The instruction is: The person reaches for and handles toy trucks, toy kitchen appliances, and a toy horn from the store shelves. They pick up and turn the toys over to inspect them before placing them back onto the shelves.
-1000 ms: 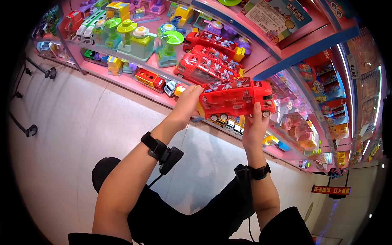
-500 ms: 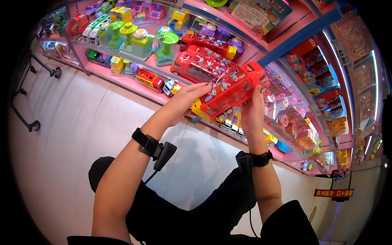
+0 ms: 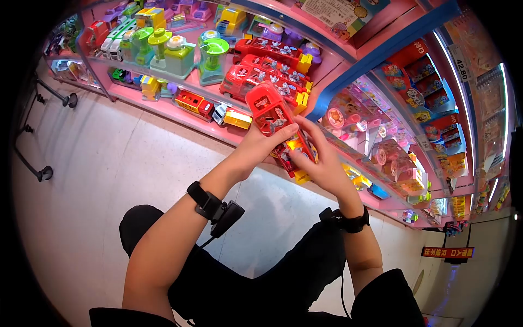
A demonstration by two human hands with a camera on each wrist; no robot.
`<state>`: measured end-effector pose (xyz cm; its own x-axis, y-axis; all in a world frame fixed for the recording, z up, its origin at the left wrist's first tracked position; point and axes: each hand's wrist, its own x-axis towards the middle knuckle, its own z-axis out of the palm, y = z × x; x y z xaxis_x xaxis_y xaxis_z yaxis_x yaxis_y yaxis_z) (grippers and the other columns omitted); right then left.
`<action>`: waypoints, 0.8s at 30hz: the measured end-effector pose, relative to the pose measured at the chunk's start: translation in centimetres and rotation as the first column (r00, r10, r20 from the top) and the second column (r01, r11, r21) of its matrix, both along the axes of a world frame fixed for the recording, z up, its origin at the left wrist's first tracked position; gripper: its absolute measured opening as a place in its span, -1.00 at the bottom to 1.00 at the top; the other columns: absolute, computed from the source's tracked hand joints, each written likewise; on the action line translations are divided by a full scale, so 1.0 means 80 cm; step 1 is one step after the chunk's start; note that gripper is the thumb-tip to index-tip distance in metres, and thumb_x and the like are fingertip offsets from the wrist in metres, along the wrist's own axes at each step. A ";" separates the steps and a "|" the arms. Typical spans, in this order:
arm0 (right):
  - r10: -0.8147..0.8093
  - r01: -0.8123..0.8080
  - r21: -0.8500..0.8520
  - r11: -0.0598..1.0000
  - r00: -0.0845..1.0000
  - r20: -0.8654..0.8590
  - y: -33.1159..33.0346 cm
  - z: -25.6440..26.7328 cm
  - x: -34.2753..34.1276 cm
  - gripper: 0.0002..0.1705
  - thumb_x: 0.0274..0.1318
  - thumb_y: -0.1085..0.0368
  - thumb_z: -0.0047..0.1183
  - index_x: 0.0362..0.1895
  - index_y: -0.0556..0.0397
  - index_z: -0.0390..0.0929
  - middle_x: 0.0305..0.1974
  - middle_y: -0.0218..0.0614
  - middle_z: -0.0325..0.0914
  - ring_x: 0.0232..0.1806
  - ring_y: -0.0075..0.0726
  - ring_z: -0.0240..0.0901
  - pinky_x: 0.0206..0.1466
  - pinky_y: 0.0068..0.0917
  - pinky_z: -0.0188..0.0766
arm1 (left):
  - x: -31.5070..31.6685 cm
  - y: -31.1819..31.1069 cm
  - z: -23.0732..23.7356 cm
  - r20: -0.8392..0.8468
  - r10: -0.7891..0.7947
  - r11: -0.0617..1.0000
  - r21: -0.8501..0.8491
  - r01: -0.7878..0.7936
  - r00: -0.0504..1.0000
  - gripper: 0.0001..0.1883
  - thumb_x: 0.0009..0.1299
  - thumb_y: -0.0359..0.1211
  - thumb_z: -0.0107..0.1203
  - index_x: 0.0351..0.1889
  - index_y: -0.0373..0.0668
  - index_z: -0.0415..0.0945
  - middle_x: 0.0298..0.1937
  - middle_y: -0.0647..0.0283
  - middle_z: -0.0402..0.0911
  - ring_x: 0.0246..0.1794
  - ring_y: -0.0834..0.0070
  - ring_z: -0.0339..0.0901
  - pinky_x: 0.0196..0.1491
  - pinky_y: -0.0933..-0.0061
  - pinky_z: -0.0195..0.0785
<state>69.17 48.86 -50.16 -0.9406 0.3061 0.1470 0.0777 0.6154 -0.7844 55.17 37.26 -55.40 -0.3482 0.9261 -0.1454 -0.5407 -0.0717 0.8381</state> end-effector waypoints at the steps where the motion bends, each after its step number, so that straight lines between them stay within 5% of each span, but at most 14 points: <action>1: 0.009 -0.011 0.065 0.998 1.000 0.029 -0.004 0.001 -0.002 -0.17 0.06 0.22 0.29 0.38 0.08 0.19 0.29 -0.06 0.30 0.28 -0.07 0.34 0.28 -0.26 0.33 | -0.002 0.003 -0.008 -0.039 0.022 1.000 0.014 -0.021 0.999 -0.40 0.39 -0.06 0.24 0.30 -0.06 0.30 0.10 0.29 0.56 0.01 0.53 0.63 -0.09 0.41 0.61; 6: -0.118 0.067 0.390 0.918 0.987 0.108 -0.032 -0.005 -0.016 0.13 -0.24 0.25 0.45 0.44 0.08 0.08 0.31 0.06 0.25 0.30 0.21 0.28 0.33 -0.12 0.28 | -0.008 0.007 -0.022 -0.061 -0.043 0.999 0.025 0.044 0.997 -0.45 0.41 -0.08 0.22 0.28 -0.06 0.33 0.05 0.31 0.57 -0.05 0.56 0.63 -0.15 0.46 0.60; 11: -0.251 0.189 0.493 0.849 0.966 0.062 -0.037 -0.015 -0.035 -0.03 -0.23 0.39 0.34 0.37 0.03 0.18 0.22 -0.10 0.36 0.18 0.11 0.39 0.12 -0.12 0.42 | -0.022 0.011 -0.029 -0.005 -0.105 0.994 0.036 0.105 0.994 -0.39 0.35 -0.11 0.29 0.30 -0.03 0.30 0.10 0.28 0.53 0.07 0.51 0.57 -0.07 0.40 0.59; 19: -0.348 0.318 0.289 0.903 0.936 0.059 -0.041 -0.010 -0.044 -0.13 -0.16 0.38 0.32 0.34 0.01 0.27 0.14 -0.07 0.48 0.14 0.05 0.48 0.11 -0.22 0.47 | -0.059 0.001 -0.044 -0.046 -0.241 0.970 0.029 0.242 0.969 0.03 0.19 -0.19 0.44 0.48 -0.11 -0.08 0.27 0.16 0.38 0.12 0.40 0.50 0.11 0.33 0.49; 24: -0.386 0.342 0.300 0.890 0.917 0.101 -0.041 -0.005 -0.038 -0.11 -0.16 0.38 0.32 0.35 0.00 0.26 0.16 -0.06 0.48 0.17 0.07 0.46 0.17 -0.19 0.44 | -0.063 0.009 -0.045 -0.088 -0.309 0.945 0.086 0.316 0.947 -0.05 0.21 -0.25 0.43 0.45 -0.14 -0.01 0.25 0.17 0.39 0.16 0.41 0.49 0.08 0.33 0.51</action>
